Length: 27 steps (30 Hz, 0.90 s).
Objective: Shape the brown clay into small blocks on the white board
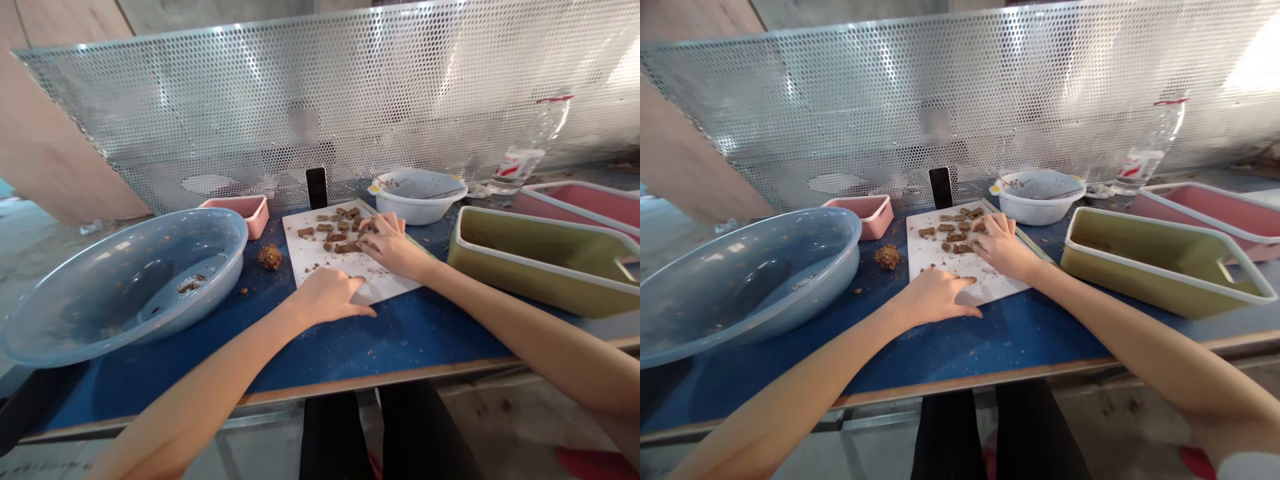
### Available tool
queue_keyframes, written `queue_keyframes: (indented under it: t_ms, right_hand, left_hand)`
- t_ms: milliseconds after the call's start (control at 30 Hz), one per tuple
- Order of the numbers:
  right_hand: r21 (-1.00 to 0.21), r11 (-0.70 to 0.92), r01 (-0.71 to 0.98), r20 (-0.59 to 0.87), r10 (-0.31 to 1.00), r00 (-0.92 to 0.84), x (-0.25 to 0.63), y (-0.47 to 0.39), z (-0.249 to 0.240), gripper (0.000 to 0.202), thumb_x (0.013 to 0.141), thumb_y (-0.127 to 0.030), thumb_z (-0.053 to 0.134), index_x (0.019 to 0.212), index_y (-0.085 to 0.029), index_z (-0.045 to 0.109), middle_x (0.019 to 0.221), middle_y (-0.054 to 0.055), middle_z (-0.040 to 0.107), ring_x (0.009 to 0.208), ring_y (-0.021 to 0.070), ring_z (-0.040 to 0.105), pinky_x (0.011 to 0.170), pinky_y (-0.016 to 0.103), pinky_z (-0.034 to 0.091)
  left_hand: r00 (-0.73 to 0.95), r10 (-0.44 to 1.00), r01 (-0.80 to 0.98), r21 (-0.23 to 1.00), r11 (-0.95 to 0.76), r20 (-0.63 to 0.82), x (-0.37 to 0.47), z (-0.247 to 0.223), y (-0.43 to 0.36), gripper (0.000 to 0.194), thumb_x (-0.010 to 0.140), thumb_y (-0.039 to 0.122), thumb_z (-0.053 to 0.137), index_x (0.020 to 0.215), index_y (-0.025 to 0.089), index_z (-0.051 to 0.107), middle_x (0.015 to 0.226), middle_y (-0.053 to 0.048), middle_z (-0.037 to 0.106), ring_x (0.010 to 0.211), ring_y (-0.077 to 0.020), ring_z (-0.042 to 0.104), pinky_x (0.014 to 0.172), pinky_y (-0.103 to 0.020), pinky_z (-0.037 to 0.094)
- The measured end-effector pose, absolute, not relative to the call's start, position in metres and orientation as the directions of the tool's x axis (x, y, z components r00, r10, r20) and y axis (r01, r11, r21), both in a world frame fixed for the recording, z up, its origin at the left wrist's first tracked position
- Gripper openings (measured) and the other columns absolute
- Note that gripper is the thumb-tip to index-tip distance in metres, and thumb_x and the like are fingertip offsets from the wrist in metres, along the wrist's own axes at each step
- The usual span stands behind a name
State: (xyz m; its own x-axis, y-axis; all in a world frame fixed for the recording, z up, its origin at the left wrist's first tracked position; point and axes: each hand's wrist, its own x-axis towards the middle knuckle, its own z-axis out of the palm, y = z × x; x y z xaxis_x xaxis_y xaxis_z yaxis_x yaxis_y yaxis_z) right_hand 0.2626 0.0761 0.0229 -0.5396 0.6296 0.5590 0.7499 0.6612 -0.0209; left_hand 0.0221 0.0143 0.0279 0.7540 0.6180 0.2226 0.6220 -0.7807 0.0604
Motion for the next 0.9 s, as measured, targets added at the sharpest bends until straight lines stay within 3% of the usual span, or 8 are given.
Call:
queue_keyframes:
  t_ms: [133, 300, 367, 467, 600, 767, 900]
  right_hand:
    - [-0.055, 0.645, 0.762, 0.545, 0.659, -0.519, 0.277, 0.082, 0.027, 0.042, 0.116, -0.044, 0.048, 0.105, -0.023, 0.083, 0.142, 0.018, 0.062, 0.135, 0.0424, 0.049, 0.107, 0.063, 0.045]
    - [0.065, 0.714, 0.697, 0.490, 0.586, -0.645, 0.284, 0.080, 0.024, 0.036, 0.115, -0.038, 0.052, 0.106, -0.024, 0.084, 0.142, 0.016, 0.063, 0.137, 0.0414, 0.048, 0.109, 0.063, 0.041]
    - [0.116, 0.734, 0.669, 0.488, 0.545, -0.682, 0.289, 0.075, 0.022, 0.034, 0.114, -0.035, 0.053, 0.105, -0.024, 0.084, 0.142, 0.016, 0.065, 0.137, 0.0408, 0.048, 0.108, 0.061, 0.042]
    - [0.189, 0.754, 0.629, 0.462, 0.497, -0.734, 0.299, 0.068, 0.018, 0.033, 0.115, -0.033, 0.053, 0.106, -0.023, 0.083, 0.139, 0.017, 0.068, 0.135, 0.0398, 0.051, 0.105, 0.058, 0.043]
    - [0.188, 0.769, 0.610, 0.467, 0.476, -0.745, 0.308, 0.063, 0.012, 0.029, 0.114, -0.031, 0.056, 0.108, -0.025, 0.084, 0.135, 0.016, 0.070, 0.133, 0.0385, 0.054, 0.105, 0.056, 0.042]
    - [0.129, 0.823, 0.553, 0.464, 0.443, -0.767, 0.312, 0.062, 0.007, 0.027, 0.111, -0.040, 0.064, 0.102, -0.027, 0.086, 0.135, 0.015, 0.069, 0.132, 0.0396, 0.054, 0.105, 0.056, 0.041]
    - [0.056, 0.819, 0.572, 0.517, 0.466, -0.718, 0.319, 0.060, 0.005, 0.030, 0.111, -0.046, 0.063, 0.109, -0.028, 0.087, 0.138, 0.016, 0.067, 0.131, 0.0395, 0.053, 0.104, 0.057, 0.043]
  left_hand:
    - [0.802, 0.568, 0.587, -0.072, -0.806, 0.183, 0.028, 0.022, 0.009, 0.058, 0.106, 0.062, 0.073, 0.140, 0.015, 0.076, 0.085, -0.010, 0.083, 0.073, -0.0280, 0.080, 0.064, -0.035, 0.055]
    - [0.875, 0.434, 0.476, -0.218, -0.852, 0.214, 0.022, 0.013, -0.003, 0.035, 0.115, 0.026, 0.058, 0.143, 0.013, 0.073, 0.082, -0.008, 0.081, 0.068, -0.0243, 0.079, 0.058, -0.032, 0.052]
    - [0.886, 0.420, 0.461, -0.274, -0.844, 0.198, 0.016, 0.012, -0.008, 0.038, 0.112, 0.014, 0.055, 0.146, 0.011, 0.070, 0.082, -0.007, 0.081, 0.066, -0.0228, 0.078, 0.056, -0.032, 0.051]
    - [0.890, 0.435, 0.455, -0.318, -0.832, 0.137, 0.005, 0.016, -0.014, 0.042, 0.108, 0.009, 0.056, 0.148, 0.009, 0.069, 0.083, -0.006, 0.081, 0.068, -0.0229, 0.079, 0.055, -0.032, 0.052]
    - [0.887, 0.444, 0.461, -0.256, -0.850, 0.125, -0.010, 0.023, -0.016, 0.039, 0.107, 0.011, 0.057, 0.142, 0.011, 0.074, 0.079, -0.005, 0.080, 0.065, -0.0226, 0.077, 0.057, -0.032, 0.054]
    - [0.807, 0.503, 0.546, -0.066, -0.835, 0.309, -0.010, 0.029, -0.017, 0.035, 0.113, 0.026, 0.050, 0.113, 0.017, 0.084, 0.079, -0.008, 0.077, 0.071, -0.0224, 0.076, 0.066, -0.034, 0.060]
    - [0.660, 0.610, 0.667, 0.031, -0.745, 0.439, 0.012, 0.033, -0.007, 0.036, 0.114, 0.039, 0.055, 0.112, 0.018, 0.085, 0.084, -0.009, 0.075, 0.079, -0.0253, 0.074, 0.076, -0.040, 0.063]
